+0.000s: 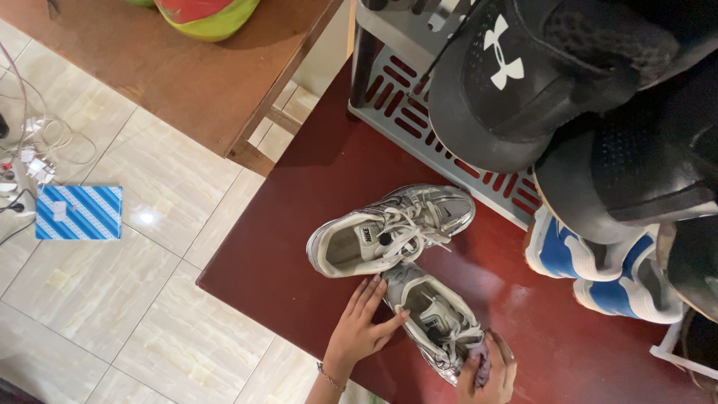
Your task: The person wipes the exterior and interior of a pair of silver sneakers using a pink cloth. They handle the shoes one at a time, rotating them to clean different sides and the inside lining on a red table.
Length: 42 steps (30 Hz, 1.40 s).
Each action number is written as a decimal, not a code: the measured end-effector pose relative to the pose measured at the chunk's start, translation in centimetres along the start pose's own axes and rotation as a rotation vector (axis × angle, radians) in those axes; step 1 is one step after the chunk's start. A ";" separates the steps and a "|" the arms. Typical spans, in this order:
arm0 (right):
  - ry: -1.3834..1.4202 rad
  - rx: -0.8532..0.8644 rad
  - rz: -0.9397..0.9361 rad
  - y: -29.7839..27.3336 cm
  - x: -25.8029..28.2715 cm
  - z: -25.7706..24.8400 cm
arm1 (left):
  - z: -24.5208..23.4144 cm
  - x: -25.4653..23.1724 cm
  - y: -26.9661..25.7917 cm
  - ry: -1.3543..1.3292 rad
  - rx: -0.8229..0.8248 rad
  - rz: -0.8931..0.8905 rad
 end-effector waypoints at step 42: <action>-0.058 0.169 -0.201 -1.4 -1.9 -2.2 | -0.6 -2.2 1.4 -0.146 0.061 -0.082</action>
Point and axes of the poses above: each hand's wrist, its own y-axis towards the middle knuckle, its own z-axis out of the palm, x = y × z, the point moved 5 cm from there along y, towards the middle knuckle, and after that the axes turned 15 degrees about -y, right-handed, at the moved point
